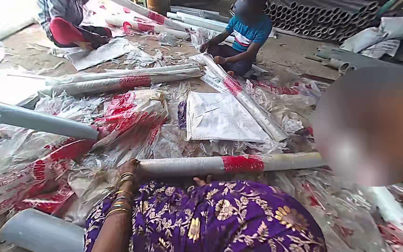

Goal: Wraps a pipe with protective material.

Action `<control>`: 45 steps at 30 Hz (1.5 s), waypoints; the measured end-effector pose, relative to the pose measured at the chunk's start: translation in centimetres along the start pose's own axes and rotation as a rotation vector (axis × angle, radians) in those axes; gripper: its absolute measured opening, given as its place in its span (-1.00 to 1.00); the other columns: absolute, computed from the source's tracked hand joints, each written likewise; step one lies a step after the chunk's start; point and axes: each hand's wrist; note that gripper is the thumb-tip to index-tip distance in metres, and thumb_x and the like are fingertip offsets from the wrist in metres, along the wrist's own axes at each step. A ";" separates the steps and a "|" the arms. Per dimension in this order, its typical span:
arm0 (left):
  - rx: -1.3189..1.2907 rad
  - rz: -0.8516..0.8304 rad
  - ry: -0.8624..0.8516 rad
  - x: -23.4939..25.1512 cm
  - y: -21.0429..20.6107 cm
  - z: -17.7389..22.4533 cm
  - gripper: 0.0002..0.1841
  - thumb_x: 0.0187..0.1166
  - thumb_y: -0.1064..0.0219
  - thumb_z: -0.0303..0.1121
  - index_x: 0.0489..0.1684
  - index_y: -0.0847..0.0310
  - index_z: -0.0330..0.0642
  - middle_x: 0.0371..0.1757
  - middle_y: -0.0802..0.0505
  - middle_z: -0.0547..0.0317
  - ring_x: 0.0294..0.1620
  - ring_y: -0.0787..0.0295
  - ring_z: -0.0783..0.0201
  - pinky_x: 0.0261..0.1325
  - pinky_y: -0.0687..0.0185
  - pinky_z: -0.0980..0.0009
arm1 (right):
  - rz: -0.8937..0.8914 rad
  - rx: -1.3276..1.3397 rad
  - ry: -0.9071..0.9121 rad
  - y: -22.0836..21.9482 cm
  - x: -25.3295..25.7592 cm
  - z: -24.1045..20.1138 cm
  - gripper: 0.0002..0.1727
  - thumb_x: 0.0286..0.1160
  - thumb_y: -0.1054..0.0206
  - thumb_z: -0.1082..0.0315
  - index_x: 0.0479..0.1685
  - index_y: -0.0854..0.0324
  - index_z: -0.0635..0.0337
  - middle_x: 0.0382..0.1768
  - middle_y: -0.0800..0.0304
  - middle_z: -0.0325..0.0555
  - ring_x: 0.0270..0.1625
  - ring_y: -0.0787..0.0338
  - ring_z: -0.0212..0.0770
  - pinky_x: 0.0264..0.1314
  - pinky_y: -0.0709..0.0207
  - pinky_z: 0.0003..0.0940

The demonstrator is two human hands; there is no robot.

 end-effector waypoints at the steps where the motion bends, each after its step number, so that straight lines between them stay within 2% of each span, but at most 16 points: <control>1: -0.015 -0.032 0.000 0.2 0.3 0.2 -0.61 0.86 -0.09 -0.27 0.47 -0.66 -0.21 0.54 -0.68 -0.31 0.66 -0.48 -0.31 0.71 -0.21 -0.29 | -0.209 0.084 -0.041 0.0 2.5 -2.7 -0.57 0.66 0.04 0.46 0.22 -0.75 0.30 0.18 -0.76 0.35 0.10 -0.79 0.38 0.08 -0.58 0.24; 2: -0.045 -0.053 0.004 0.1 0.8 0.6 -0.61 0.87 -0.08 -0.29 0.49 -0.63 -0.24 0.49 -0.71 -0.35 0.63 -0.52 -0.32 0.70 -0.21 -0.27 | -0.301 0.142 0.014 -1.1 4.7 -5.0 -0.60 0.46 -0.03 0.54 0.07 -0.79 0.34 0.05 -0.79 0.38 -0.06 -0.81 0.44 -0.12 -0.56 0.32; 4: -0.149 -0.029 -0.005 -0.1 1.4 0.8 -0.64 0.82 -0.15 -0.35 0.45 -0.66 -0.25 0.43 -0.76 -0.30 0.58 -0.59 -0.27 0.69 -0.27 -0.21 | -0.406 0.228 0.219 -5.2 7.0 -8.2 -0.67 0.15 -0.18 0.66 -0.18 -0.80 0.29 -0.30 -0.74 0.26 -0.43 -0.76 0.31 -0.48 -0.47 0.15; 8: -0.538 0.115 -0.200 1.4 1.4 -2.0 -0.62 0.54 -0.41 -0.53 0.33 -0.69 -0.41 0.40 -0.78 -0.27 0.49 -0.68 -0.14 0.64 -0.42 0.01 | -0.628 0.349 0.407 -14.3 6.2 -13.5 -0.61 0.14 -0.35 0.71 -0.03 -0.75 0.17 -0.52 -0.65 0.08 -0.54 -0.71 0.14 -0.51 -0.43 -0.02; 11: -0.839 0.308 -0.036 1.0 3.6 -5.0 -0.67 0.66 -0.30 -0.52 0.33 -0.62 -0.45 0.39 -0.76 -0.26 0.32 -0.78 -0.02 0.37 -0.68 0.06 | -0.926 0.432 0.404 -19.2 5.7 -17.3 -0.46 0.46 -0.21 0.57 0.48 -0.59 0.09 -0.33 -0.75 0.23 -0.31 -0.78 0.30 -0.23 -0.49 0.17; 13: -0.783 0.214 0.135 0.7 4.9 -6.9 -0.57 0.69 -0.32 -0.46 0.51 -0.51 -0.35 0.48 -0.70 -0.26 0.37 -0.74 -0.08 0.33 -0.65 -0.05 | -1.142 0.431 0.401 -21.5 5.8 -19.1 -0.51 0.76 -0.15 0.25 0.65 -0.47 0.02 -0.10 -0.79 0.30 -0.08 -0.79 0.35 0.03 -0.46 0.27; 17: -0.366 -0.369 0.144 1.2 2.5 -7.2 -0.31 0.58 -0.49 -0.38 0.67 -0.31 -0.44 0.43 -0.69 -0.44 0.45 -0.65 -0.21 0.55 -0.44 -0.08 | -1.330 0.419 0.401 -25.0 4.7 -20.8 -0.58 0.82 -0.15 0.14 0.13 -0.69 0.37 0.02 -0.82 0.35 0.18 -0.76 0.39 0.27 -0.35 0.37; 19: -0.140 -0.465 0.121 1.9 2.0 -5.7 -0.30 0.53 -0.54 -0.33 0.61 -0.35 -0.49 0.45 -0.66 -0.48 0.53 -0.57 -0.29 0.64 -0.34 -0.16 | -1.396 0.390 0.386 -25.7 3.8 -20.8 -0.61 0.82 -0.15 0.19 0.13 -0.70 0.37 0.05 -0.82 0.34 0.26 -0.73 0.40 0.46 -0.22 0.45; 24: 0.085 -0.362 0.221 3.2 3.3 -4.3 -0.46 0.82 -0.15 0.01 0.43 -0.62 -0.30 0.52 -0.65 -0.38 0.68 -0.42 -0.33 0.67 0.01 -0.50 | -1.390 0.345 0.195 -26.1 1.9 -19.2 -0.62 0.86 -0.03 0.26 0.37 -0.57 0.32 -0.12 -0.85 0.37 0.10 -0.84 0.40 0.70 0.05 0.52; 29: -0.182 -0.109 0.301 3.1 2.8 -3.2 -0.41 0.81 -0.13 0.07 0.38 -0.68 -0.33 0.49 -0.68 -0.41 0.68 -0.43 -0.34 0.72 0.04 -0.40 | -1.475 0.236 0.059 -26.7 2.9 -17.2 -0.56 0.92 0.08 0.22 0.53 -0.42 0.28 -0.04 -0.85 0.36 0.17 -0.82 0.37 0.76 0.09 0.43; 32: -0.582 0.159 0.334 4.5 2.0 -4.2 -0.47 0.87 -0.09 -0.04 0.25 -0.70 -0.43 0.14 -0.84 -0.29 0.25 -0.74 -0.12 0.47 -0.43 -0.11 | -1.415 0.223 0.017 -27.0 3.4 -17.0 -0.55 0.92 0.11 0.23 0.60 -0.38 0.22 -0.10 -0.86 0.34 0.12 -0.85 0.35 0.74 0.04 0.40; 34: -0.860 0.305 0.314 5.1 2.4 -4.3 -0.56 0.93 0.02 -0.18 0.28 -0.60 -0.41 -0.02 -0.78 -0.06 -0.12 -0.65 0.21 0.06 -0.48 0.25 | -1.398 0.224 0.020 -27.0 3.6 -17.3 -0.53 0.88 0.07 0.32 0.68 -0.35 0.17 -0.08 -0.87 0.36 0.11 -0.84 0.37 0.72 0.00 0.40; 36: -0.905 0.273 0.286 5.2 2.6 -4.9 -0.63 0.87 -0.08 -0.35 0.41 -0.56 -0.46 0.27 -0.78 -0.30 0.21 -0.72 0.00 0.39 -0.50 0.08 | -1.380 0.223 0.049 -27.2 3.5 -17.9 -0.55 0.78 -0.01 0.43 0.60 -0.41 0.18 0.02 -0.85 0.34 0.15 -0.83 0.36 0.58 -0.23 0.36; 39: -0.829 -0.036 0.260 5.0 1.9 -5.0 -0.54 0.83 -0.09 -0.46 0.66 -0.32 -0.50 0.59 -0.56 -0.44 0.62 -0.51 -0.18 0.70 -0.28 0.02 | -1.360 0.261 0.098 -28.0 2.9 -19.3 -0.59 0.62 -0.15 0.55 0.43 -0.51 0.30 0.17 -0.78 0.35 0.19 -0.80 0.38 0.22 -0.49 0.32; 42: -0.803 -0.157 0.196 5.4 1.3 -4.8 -0.57 0.81 -0.11 -0.51 0.60 -0.39 -0.52 0.59 -0.58 -0.41 0.65 -0.51 -0.13 0.72 -0.28 0.07 | -1.404 0.269 0.142 -28.4 2.8 -21.1 -0.60 0.71 -0.04 0.51 0.46 -0.51 0.28 0.24 -0.75 0.34 0.27 -0.77 0.37 0.22 -0.51 0.29; 45: -0.707 -0.140 0.229 5.5 1.5 -5.2 -0.59 0.76 -0.25 -0.44 0.50 -0.52 -0.48 0.53 -0.65 -0.36 0.62 -0.54 -0.12 0.71 -0.29 0.04 | -1.423 0.311 0.238 -28.8 2.7 -22.7 -0.58 0.88 -0.04 0.16 0.42 -0.55 0.25 0.18 -0.78 0.37 0.26 -0.78 0.38 0.24 -0.51 0.31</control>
Point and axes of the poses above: each hand's wrist, its own x-axis towards the middle knuckle, its own y-axis out of the back of the hand, z = x × y
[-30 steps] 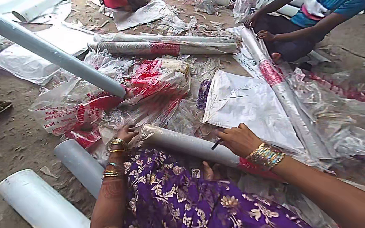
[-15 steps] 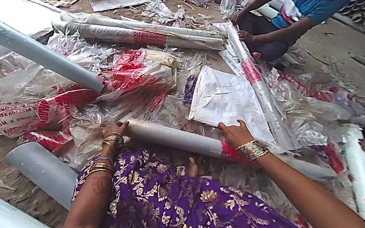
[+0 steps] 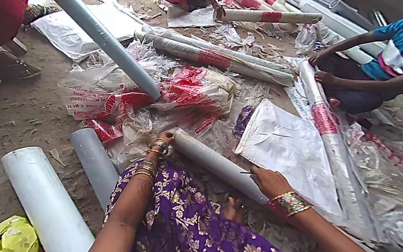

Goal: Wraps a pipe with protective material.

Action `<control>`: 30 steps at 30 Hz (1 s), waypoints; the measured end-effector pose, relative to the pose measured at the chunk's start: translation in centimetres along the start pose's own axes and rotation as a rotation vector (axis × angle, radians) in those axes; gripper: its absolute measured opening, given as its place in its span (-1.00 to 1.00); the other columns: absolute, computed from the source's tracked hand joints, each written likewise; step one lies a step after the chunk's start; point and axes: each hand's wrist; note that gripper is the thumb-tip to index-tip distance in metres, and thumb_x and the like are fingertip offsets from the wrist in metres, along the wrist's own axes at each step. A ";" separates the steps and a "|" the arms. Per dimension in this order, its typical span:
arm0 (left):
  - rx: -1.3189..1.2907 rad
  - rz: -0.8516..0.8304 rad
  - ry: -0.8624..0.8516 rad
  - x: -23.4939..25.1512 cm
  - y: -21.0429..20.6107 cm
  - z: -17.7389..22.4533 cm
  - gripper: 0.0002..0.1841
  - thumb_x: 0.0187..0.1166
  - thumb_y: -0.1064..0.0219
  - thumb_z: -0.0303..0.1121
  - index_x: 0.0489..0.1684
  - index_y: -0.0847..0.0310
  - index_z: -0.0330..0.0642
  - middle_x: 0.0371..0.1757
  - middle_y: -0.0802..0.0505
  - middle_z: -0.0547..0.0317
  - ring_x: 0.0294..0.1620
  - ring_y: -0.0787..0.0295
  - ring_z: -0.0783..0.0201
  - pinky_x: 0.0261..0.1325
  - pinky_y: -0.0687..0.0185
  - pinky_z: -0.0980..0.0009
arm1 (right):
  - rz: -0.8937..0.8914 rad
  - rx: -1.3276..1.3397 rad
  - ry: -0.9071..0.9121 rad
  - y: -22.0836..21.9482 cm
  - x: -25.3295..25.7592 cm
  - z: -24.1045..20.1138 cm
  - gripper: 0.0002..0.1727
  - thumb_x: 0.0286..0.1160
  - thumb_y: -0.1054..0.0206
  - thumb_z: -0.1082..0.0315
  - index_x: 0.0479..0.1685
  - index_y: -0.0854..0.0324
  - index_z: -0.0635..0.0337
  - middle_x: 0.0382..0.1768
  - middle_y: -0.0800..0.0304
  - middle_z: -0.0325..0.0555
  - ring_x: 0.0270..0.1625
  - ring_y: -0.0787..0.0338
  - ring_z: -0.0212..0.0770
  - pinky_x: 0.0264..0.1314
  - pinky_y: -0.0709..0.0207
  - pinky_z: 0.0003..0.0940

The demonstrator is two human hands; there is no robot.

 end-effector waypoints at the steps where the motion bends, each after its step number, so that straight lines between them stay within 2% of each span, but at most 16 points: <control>1: 0.035 0.008 0.012 0.0 0.1 0.0 -0.58 0.75 -0.28 -0.40 0.49 -0.54 -0.45 0.53 -0.66 -0.33 0.63 -0.53 -0.12 0.74 -0.26 0.01 | -0.030 -0.015 0.023 0.2 0.3 -0.5 -0.55 0.88 -0.04 0.09 0.39 -0.57 0.24 0.14 -0.79 0.37 0.25 -0.79 0.38 0.24 -0.51 0.32; 4: 0.066 0.027 0.032 0.3 0.1 0.0 -0.57 0.75 -0.31 -0.30 0.47 -0.59 -0.38 0.52 -0.68 -0.29 0.66 -0.51 -0.13 0.75 -0.23 -0.03 | -0.038 -0.046 0.080 0.4 0.9 -1.7 -0.59 0.87 -0.06 0.14 0.22 -0.65 0.30 0.08 -0.82 0.36 0.22 -0.80 0.38 0.22 -0.49 0.33; 6: 0.069 0.047 0.043 0.3 0.0 0.2 -0.57 0.74 -0.32 -0.26 0.45 -0.61 -0.36 0.50 -0.70 -0.27 0.64 -0.53 -0.12 0.75 -0.24 -0.03 | -0.048 -0.071 0.088 1.1 1.3 -2.6 -0.65 0.84 -0.09 0.28 0.18 -0.69 0.35 0.19 -0.77 0.34 0.33 -0.73 0.37 0.27 -0.47 0.30; 8: 0.077 0.065 0.055 0.2 0.1 0.4 -0.57 0.72 -0.35 -0.25 0.42 -0.62 -0.36 0.48 -0.71 -0.29 0.63 -0.53 -0.14 0.73 -0.25 -0.05 | -0.079 -0.125 0.084 2.6 1.8 -3.4 -0.71 0.74 -0.12 0.44 0.20 -0.70 0.33 0.28 -0.72 0.31 0.41 -0.66 0.35 0.28 -0.46 0.28; 11: 0.120 0.080 0.074 -0.3 0.5 0.6 -0.56 0.69 -0.39 -0.21 0.40 -0.66 -0.31 0.48 -0.72 -0.25 0.64 -0.52 -0.14 0.73 -0.24 -0.08 | -0.064 -0.147 0.107 5.0 2.9 -4.8 -0.60 0.64 -0.12 0.58 0.35 -0.68 0.25 0.35 -0.69 0.30 0.44 -0.64 0.36 0.28 -0.48 0.30; 15: 0.144 0.080 0.073 -0.4 0.9 0.7 -0.57 0.65 -0.42 -0.17 0.36 -0.70 -0.26 0.47 -0.73 -0.21 0.62 -0.54 -0.13 0.70 -0.27 -0.10 | 0.033 -0.071 0.175 6.8 6.5 -8.3 -0.53 0.68 -0.02 0.54 0.50 -0.60 0.20 0.40 -0.68 0.29 0.46 -0.66 0.34 0.36 -0.48 0.30; 18: 0.083 0.085 0.049 -0.5 1.0 0.5 -0.59 0.62 -0.44 -0.23 0.32 -0.70 -0.30 0.44 -0.74 -0.23 0.59 -0.56 -0.13 0.69 -0.30 -0.07 | 0.094 0.060 0.209 7.0 9.9 -12.6 -0.57 0.88 0.04 0.26 0.50 -0.60 0.16 0.35 -0.73 0.29 0.44 -0.70 0.30 0.42 -0.47 0.30; 20: 0.029 0.092 0.033 -0.4 0.8 0.2 -0.61 0.60 -0.46 -0.28 0.30 -0.70 -0.33 0.42 -0.75 -0.26 0.57 -0.58 -0.14 0.67 -0.31 -0.08 | 0.116 0.159 0.203 7.1 11.9 -15.7 -0.56 0.89 0.02 0.19 0.49 -0.61 0.14 0.36 -0.75 0.24 0.46 -0.71 0.26 0.45 -0.47 0.30; 22: -0.023 0.094 0.028 -0.2 0.7 0.0 -0.62 0.59 -0.47 -0.32 0.28 -0.71 -0.34 0.41 -0.75 -0.26 0.55 -0.59 -0.15 0.66 -0.33 -0.08 | 0.169 0.246 0.184 7.0 13.6 -18.3 -0.59 0.86 -0.01 0.24 0.41 -0.67 0.15 0.35 -0.76 0.21 0.45 -0.72 0.23 0.44 -0.49 0.27; 26: -0.185 0.087 0.027 -0.1 0.7 -0.3 -0.67 0.65 -0.40 -0.39 0.28 -0.70 -0.37 0.37 -0.77 -0.24 0.48 -0.65 -0.06 0.61 -0.39 0.01 | 0.257 0.378 0.125 7.4 15.6 -21.5 -0.60 0.75 -0.04 0.46 0.40 -0.68 0.25 0.49 -0.58 0.30 0.45 -0.68 0.22 0.51 -0.51 0.08; 28: -0.223 0.072 0.041 0.1 0.8 -0.4 -0.66 0.69 -0.36 -0.36 0.31 -0.68 -0.38 0.39 -0.76 -0.25 0.48 -0.65 -0.04 0.62 -0.38 0.03 | 0.260 0.410 0.106 7.7 16.2 -22.6 -0.56 0.67 -0.04 0.55 0.41 -0.68 0.26 0.54 -0.50 0.34 0.47 -0.66 0.21 0.55 -0.49 0.00; 30: -0.224 0.075 0.055 0.1 0.7 -0.4 -0.65 0.68 -0.38 -0.34 0.31 -0.68 -0.38 0.39 -0.76 -0.25 0.49 -0.64 -0.05 0.63 -0.38 0.03 | 0.235 0.416 0.112 7.7 16.7 -23.4 -0.60 0.68 -0.11 0.55 0.37 -0.71 0.26 0.52 -0.52 0.37 0.47 -0.66 0.22 0.55 -0.49 0.00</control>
Point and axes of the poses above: each hand's wrist, its own x-axis towards the middle knuckle, its own y-axis out of the back of the hand, z = x × y
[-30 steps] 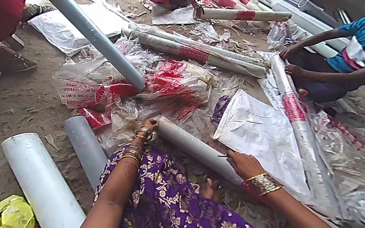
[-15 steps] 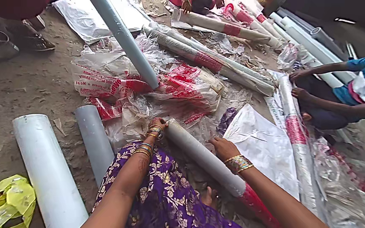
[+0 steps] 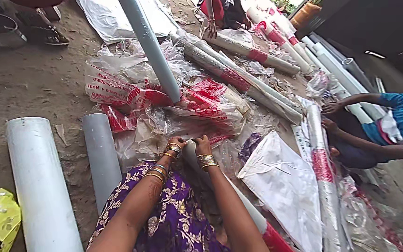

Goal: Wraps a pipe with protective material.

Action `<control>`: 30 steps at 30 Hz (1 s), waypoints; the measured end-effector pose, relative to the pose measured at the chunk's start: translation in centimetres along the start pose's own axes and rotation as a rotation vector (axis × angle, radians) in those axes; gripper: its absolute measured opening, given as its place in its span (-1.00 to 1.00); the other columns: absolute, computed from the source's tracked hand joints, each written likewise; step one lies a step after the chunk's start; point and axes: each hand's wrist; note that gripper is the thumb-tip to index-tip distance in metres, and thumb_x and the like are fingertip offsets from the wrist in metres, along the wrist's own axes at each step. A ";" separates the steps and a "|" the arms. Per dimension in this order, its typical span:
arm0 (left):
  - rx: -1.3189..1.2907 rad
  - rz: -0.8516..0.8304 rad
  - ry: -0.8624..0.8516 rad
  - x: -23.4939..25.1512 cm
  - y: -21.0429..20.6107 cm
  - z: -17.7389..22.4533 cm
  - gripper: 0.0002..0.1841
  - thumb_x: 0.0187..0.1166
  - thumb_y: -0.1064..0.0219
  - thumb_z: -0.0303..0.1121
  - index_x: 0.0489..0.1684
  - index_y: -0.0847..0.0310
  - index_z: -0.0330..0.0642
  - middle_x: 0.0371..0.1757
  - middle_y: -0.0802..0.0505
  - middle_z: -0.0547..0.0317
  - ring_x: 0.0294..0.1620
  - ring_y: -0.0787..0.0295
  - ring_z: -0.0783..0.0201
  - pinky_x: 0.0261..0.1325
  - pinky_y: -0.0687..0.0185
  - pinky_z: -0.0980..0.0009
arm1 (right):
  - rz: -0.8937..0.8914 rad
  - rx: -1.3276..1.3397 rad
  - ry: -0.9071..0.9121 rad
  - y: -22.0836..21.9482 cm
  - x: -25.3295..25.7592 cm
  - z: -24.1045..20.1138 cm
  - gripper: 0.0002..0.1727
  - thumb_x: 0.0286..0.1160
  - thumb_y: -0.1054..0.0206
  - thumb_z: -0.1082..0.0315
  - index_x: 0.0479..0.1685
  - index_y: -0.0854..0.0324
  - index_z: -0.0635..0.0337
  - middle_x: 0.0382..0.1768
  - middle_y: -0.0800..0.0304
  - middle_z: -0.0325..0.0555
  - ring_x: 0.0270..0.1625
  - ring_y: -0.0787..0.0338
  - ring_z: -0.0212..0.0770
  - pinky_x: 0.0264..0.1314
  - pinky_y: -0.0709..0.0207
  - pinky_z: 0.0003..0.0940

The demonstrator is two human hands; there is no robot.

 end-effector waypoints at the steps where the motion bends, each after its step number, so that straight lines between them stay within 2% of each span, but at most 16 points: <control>1: 0.006 0.012 0.004 -0.1 -0.1 0.1 -0.65 0.67 -0.39 -0.33 0.30 -0.69 -0.38 0.39 -0.76 -0.25 0.50 -0.64 -0.06 0.63 -0.38 0.02 | -0.009 0.001 0.001 -0.2 0.3 -0.2 -0.64 0.67 -0.17 0.54 0.33 -0.73 0.27 0.49 -0.56 0.36 0.45 -0.67 0.22 0.54 -0.50 0.03; 3: 0.030 0.039 0.020 -0.4 -0.4 0.4 -0.66 0.67 -0.38 -0.34 0.28 -0.69 -0.36 0.40 -0.75 -0.24 0.53 -0.61 -0.08 0.64 -0.35 -0.03 | 0.002 0.000 -0.015 -0.5 0.7 -0.7 -0.68 0.65 -0.23 0.50 0.26 -0.77 0.24 0.42 -0.64 0.29 0.41 -0.71 0.20 0.47 -0.54 0.08; 5: 0.064 0.063 0.045 -0.6 -0.7 0.7 -0.67 0.69 -0.34 -0.34 0.30 -0.68 -0.31 0.41 -0.75 -0.22 0.56 -0.58 -0.11 0.63 -0.33 -0.11 | 0.002 -0.024 -0.042 -0.7 0.8 -1.5 -0.69 0.67 -0.23 0.45 0.27 -0.77 0.19 0.44 -0.65 0.20 0.40 -0.73 0.16 0.43 -0.57 0.09; 8: 0.097 0.087 0.065 -1.1 -0.9 1.2 -0.68 0.71 -0.29 -0.36 0.34 -0.67 -0.27 0.46 -0.73 -0.19 0.61 -0.53 -0.11 0.66 -0.24 -0.18 | -0.015 -0.048 -0.027 -1.1 1.3 -2.1 -0.67 0.64 -0.21 0.42 0.26 -0.78 0.17 0.47 -0.63 0.19 0.40 -0.74 0.13 0.44 -0.57 0.06; 12: 0.163 0.161 0.058 -0.5 -2.0 1.0 -0.65 0.61 -0.29 -0.42 0.32 -0.69 -0.27 0.53 -0.68 -0.14 0.66 -0.48 -0.05 0.69 -0.20 -0.09 | -0.106 -0.108 -0.029 -0.4 1.8 -2.9 -0.65 0.60 -0.24 0.45 0.29 -0.76 0.18 0.54 -0.55 0.22 0.47 -0.68 0.12 0.51 -0.53 0.01; 15: 0.241 0.150 0.081 -2.1 -1.6 2.5 -0.63 0.65 -0.24 -0.44 0.40 -0.65 -0.28 0.60 -0.63 -0.13 0.72 -0.40 -0.05 0.73 -0.13 -0.07 | -0.170 -0.150 -0.025 0.4 2.1 -3.6 -0.63 0.59 -0.26 0.47 0.34 -0.73 0.18 0.53 -0.57 0.22 0.54 -0.63 0.15 0.54 -0.49 0.08; 17: 0.267 0.176 0.076 -2.5 -1.6 2.6 -0.58 0.63 -0.21 -0.45 0.46 -0.64 -0.23 0.61 -0.63 -0.10 0.73 -0.40 -0.05 0.77 -0.11 -0.03 | -0.191 -0.162 -0.018 0.7 2.1 -4.0 -0.63 0.56 -0.30 0.48 0.34 -0.72 0.20 0.50 -0.60 0.22 0.56 -0.61 0.17 0.55 -0.47 0.11; 21: 0.272 0.202 -0.006 -2.2 -2.0 1.5 -0.57 0.64 -0.16 -0.46 0.47 -0.62 -0.29 0.58 -0.65 -0.17 0.71 -0.42 -0.12 0.76 -0.09 -0.11 | -0.226 -0.184 -0.031 1.1 2.1 -4.6 -0.67 0.50 -0.37 0.46 0.23 -0.75 0.24 0.40 -0.70 0.24 0.52 -0.64 0.17 0.53 -0.47 0.12; 24: 0.303 0.231 -0.031 -1.0 -2.9 0.4 -0.58 0.64 -0.16 -0.43 0.45 -0.62 -0.27 0.60 -0.63 -0.14 0.71 -0.43 -0.13 0.76 -0.09 -0.16 | -0.260 -0.213 -0.089 1.9 2.2 -5.3 -0.68 0.51 -0.37 0.43 0.23 -0.75 0.24 0.38 -0.73 0.23 0.50 -0.67 0.16 0.50 -0.50 0.11; 27: 0.328 0.343 -0.105 1.0 -4.2 -1.2 -0.58 0.51 -0.24 -0.38 0.32 -0.72 -0.28 0.46 -0.75 -0.18 0.56 -0.58 -0.19 0.63 -0.26 -0.23 | -0.257 -0.221 -0.147 2.0 3.1 -5.7 -0.67 0.50 -0.37 0.42 0.23 -0.74 0.28 0.40 -0.71 0.24 0.51 -0.67 0.16 0.50 -0.52 0.10; 30: 0.312 0.270 -0.077 -0.6 -3.2 -0.1 -0.57 0.63 -0.19 -0.40 0.44 -0.65 -0.27 0.55 -0.68 -0.14 0.66 -0.48 -0.16 0.70 -0.16 -0.20 | -0.254 -0.216 -0.153 1.4 3.8 -5.9 -0.66 0.52 -0.36 0.41 0.24 -0.73 0.29 0.41 -0.70 0.25 0.51 -0.67 0.15 0.51 -0.52 0.09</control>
Point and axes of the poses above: each hand's wrist, its own x-axis towards the middle knuckle, its own y-axis out of the back of the hand, z = x × y
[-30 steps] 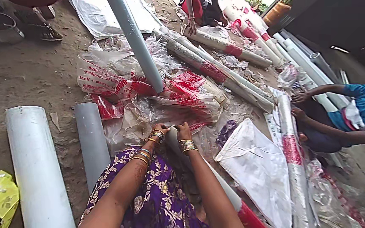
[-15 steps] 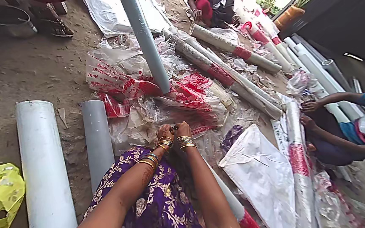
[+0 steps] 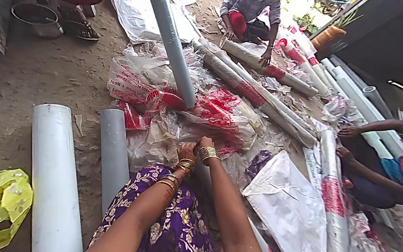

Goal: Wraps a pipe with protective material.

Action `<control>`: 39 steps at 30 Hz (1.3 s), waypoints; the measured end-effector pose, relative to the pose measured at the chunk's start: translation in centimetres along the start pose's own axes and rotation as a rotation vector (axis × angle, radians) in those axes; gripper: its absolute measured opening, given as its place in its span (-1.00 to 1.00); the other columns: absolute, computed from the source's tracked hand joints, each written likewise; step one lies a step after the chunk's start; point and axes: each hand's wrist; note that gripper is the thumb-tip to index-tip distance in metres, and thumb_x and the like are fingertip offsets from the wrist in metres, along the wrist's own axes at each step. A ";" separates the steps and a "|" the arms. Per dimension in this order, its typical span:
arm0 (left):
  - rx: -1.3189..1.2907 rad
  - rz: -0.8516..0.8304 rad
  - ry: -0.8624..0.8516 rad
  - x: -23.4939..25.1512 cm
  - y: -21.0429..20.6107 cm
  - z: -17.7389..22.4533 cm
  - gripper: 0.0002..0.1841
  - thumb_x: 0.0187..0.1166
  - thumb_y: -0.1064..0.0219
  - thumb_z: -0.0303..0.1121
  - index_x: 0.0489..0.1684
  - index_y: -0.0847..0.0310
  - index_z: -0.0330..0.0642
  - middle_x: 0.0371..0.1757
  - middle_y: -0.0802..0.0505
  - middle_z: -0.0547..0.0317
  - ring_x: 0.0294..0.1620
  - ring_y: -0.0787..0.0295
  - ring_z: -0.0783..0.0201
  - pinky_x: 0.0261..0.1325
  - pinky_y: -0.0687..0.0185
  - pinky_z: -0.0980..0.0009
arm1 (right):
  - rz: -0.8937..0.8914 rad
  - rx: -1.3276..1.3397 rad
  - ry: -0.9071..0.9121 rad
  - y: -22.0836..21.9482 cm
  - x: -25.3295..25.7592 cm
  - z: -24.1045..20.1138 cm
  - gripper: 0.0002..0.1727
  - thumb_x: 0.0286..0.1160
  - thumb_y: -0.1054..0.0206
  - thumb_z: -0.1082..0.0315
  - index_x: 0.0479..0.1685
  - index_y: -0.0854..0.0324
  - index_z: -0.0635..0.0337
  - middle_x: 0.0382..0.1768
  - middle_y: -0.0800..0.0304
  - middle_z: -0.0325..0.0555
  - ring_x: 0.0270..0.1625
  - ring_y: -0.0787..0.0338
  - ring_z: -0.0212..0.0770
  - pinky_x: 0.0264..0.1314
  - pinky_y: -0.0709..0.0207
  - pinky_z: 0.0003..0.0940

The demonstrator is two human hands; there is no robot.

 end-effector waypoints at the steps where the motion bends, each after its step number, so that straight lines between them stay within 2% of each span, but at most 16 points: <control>1: -0.015 0.058 -0.022 0.3 -0.8 -0.4 -0.57 0.58 -0.20 -0.40 0.40 -0.69 -0.27 0.50 -0.72 -0.16 0.60 -0.53 -0.18 0.67 -0.20 -0.23 | 0.002 -0.007 0.001 -0.1 0.1 -0.1 -0.66 0.54 -0.35 0.40 0.26 -0.72 0.29 0.40 -0.70 0.24 0.51 -0.68 0.15 0.51 -0.53 0.09; 3: -0.016 0.013 -0.027 0.3 -0.5 -0.5 -0.53 0.63 -0.18 -0.37 0.52 -0.61 -0.23 0.58 -0.66 -0.14 0.66 -0.46 -0.19 0.70 -0.13 -0.25 | -0.004 -0.029 -0.001 0.0 -0.1 -0.4 -0.66 0.56 -0.34 0.39 0.27 -0.71 0.29 0.41 -0.70 0.25 0.52 -0.67 0.15 0.50 -0.53 0.10; 5: -0.011 0.034 -0.050 0.5 -0.9 -0.9 -0.53 0.59 -0.19 -0.38 0.49 -0.64 -0.24 0.54 -0.69 -0.16 0.63 -0.50 -0.22 0.65 -0.18 -0.26 | -0.035 -0.065 -0.008 0.7 -0.4 -0.4 -0.64 0.52 -0.38 0.40 0.27 -0.71 0.28 0.42 -0.69 0.25 0.52 -0.66 0.16 0.51 -0.52 0.11; 8: -0.022 -0.111 0.005 -0.9 1.9 0.5 -0.50 0.63 -0.15 -0.47 0.60 -0.51 -0.26 0.67 -0.57 -0.14 0.74 -0.36 -0.17 0.74 -0.08 -0.17 | -0.037 -0.108 -0.025 1.5 -1.0 -0.7 -0.64 0.50 -0.39 0.38 0.24 -0.71 0.31 0.41 -0.70 0.24 0.51 -0.66 0.16 0.49 -0.52 0.11; 10: -0.037 -0.110 -0.001 -1.4 2.5 0.7 -0.53 0.65 -0.14 -0.48 0.56 -0.52 -0.31 0.65 -0.59 -0.16 0.72 -0.37 -0.20 0.73 -0.09 -0.20 | -0.016 -0.111 -0.050 1.3 -0.8 -1.1 -0.63 0.54 -0.36 0.35 0.27 -0.68 0.32 0.43 -0.67 0.25 0.54 -0.65 0.15 0.49 -0.53 0.09; 14: -0.049 -0.059 -0.025 -0.8 1.3 0.1 -0.55 0.66 -0.11 -0.47 0.52 -0.57 -0.29 0.62 -0.63 -0.11 0.70 -0.42 -0.18 0.71 -0.12 -0.22 | 0.015 -0.085 -0.058 0.0 0.1 -1.4 -0.64 0.61 -0.32 0.33 0.28 -0.68 0.32 0.42 -0.69 0.25 0.53 -0.67 0.13 0.49 -0.54 0.08; 18: -0.065 -0.070 -0.026 -1.3 1.8 0.2 -0.57 0.65 -0.13 -0.51 0.50 -0.57 -0.33 0.62 -0.62 -0.13 0.71 -0.40 -0.18 0.71 -0.08 -0.22 | -0.014 -0.120 -0.041 0.7 -0.9 -0.9 -0.64 0.53 -0.39 0.34 0.26 -0.70 0.29 0.40 -0.70 0.23 0.50 -0.68 0.14 0.48 -0.53 0.09; 21: -0.076 -0.106 -0.024 -1.6 2.3 0.4 -0.55 0.65 -0.11 -0.55 0.54 -0.53 -0.35 0.67 -0.56 -0.18 0.75 -0.34 -0.22 0.73 -0.04 -0.24 | -0.017 -0.131 -0.053 1.0 -0.9 -0.7 -0.65 0.56 -0.37 0.34 0.26 -0.70 0.28 0.40 -0.71 0.21 0.51 -0.68 0.12 0.49 -0.52 0.07; 25: -0.073 -0.048 -0.033 -1.0 1.0 -0.1 -0.58 0.65 -0.12 -0.49 0.46 -0.60 -0.32 0.60 -0.63 -0.15 0.69 -0.41 -0.20 0.68 -0.15 -0.23 | 0.013 -0.078 -0.062 0.2 0.0 -0.2 -0.66 0.54 -0.37 0.35 0.24 -0.70 0.28 0.36 -0.73 0.22 0.46 -0.71 0.12 0.45 -0.55 0.08; 27: -0.077 -0.078 -0.029 -1.3 1.7 0.1 -0.54 0.64 -0.12 -0.51 0.54 -0.55 -0.31 0.64 -0.59 -0.15 0.72 -0.36 -0.19 0.70 -0.10 -0.21 | 0.015 -0.075 -0.042 -0.1 -0.3 -0.1 -0.66 0.52 -0.38 0.36 0.23 -0.73 0.25 0.37 -0.73 0.22 0.48 -0.69 0.14 0.46 -0.53 0.10; 29: -0.080 -0.038 -0.041 -1.0 1.0 -0.3 -0.54 0.60 -0.15 -0.50 0.50 -0.59 -0.28 0.60 -0.63 -0.13 0.68 -0.41 -0.19 0.66 -0.16 -0.23 | 0.026 -0.082 -0.027 -0.4 -1.0 0.0 -0.69 0.51 -0.39 0.37 0.20 -0.76 0.21 0.37 -0.73 0.21 0.49 -0.68 0.15 0.47 -0.52 0.12; 32: -0.082 -0.097 -0.018 -1.8 2.4 0.3 -0.53 0.66 -0.10 -0.53 0.57 -0.51 -0.33 0.66 -0.57 -0.14 0.74 -0.34 -0.20 0.71 -0.08 -0.20 | 0.061 -0.049 0.001 -0.8 -2.1 0.9 -0.73 0.50 -0.40 0.39 0.14 -0.81 0.14 0.31 -0.78 0.20 0.43 -0.73 0.16 0.42 -0.54 0.14; 34: -0.084 -0.054 -0.016 -1.4 1.5 0.0 -0.57 0.64 -0.11 -0.52 0.48 -0.58 -0.32 0.62 -0.61 -0.15 0.71 -0.38 -0.19 0.69 -0.12 -0.20 | 0.077 -0.034 -0.009 -1.1 -2.2 1.1 -0.73 0.51 -0.38 0.40 0.14 -0.81 0.10 0.30 -0.80 0.16 0.41 -0.74 0.14 0.39 -0.56 0.13; 35: -0.078 -0.039 -0.017 -1.2 1.0 -0.1 -0.58 0.64 -0.11 -0.50 0.45 -0.59 -0.32 0.61 -0.62 -0.16 0.71 -0.39 -0.19 0.68 -0.14 -0.20 | 0.086 -0.024 -0.025 -1.2 -2.1 1.1 -0.73 0.50 -0.38 0.40 0.14 -0.81 0.10 0.30 -0.80 0.15 0.41 -0.75 0.13 0.38 -0.57 0.13; 39: -0.074 -0.088 0.003 -2.3 2.2 0.7 -0.57 0.73 -0.06 -0.47 0.55 -0.52 -0.34 0.66 -0.55 -0.20 0.74 -0.33 -0.20 0.73 -0.08 -0.16 | 0.082 0.024 -0.050 -1.6 -1.7 0.3 -0.70 0.53 -0.38 0.40 0.20 -0.77 0.16 0.37 -0.74 0.20 0.49 -0.68 0.16 0.44 -0.53 0.13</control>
Point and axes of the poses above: each hand's wrist, its own x-axis towards the middle knuckle, its own y-axis out of the back of the hand, z = x × y
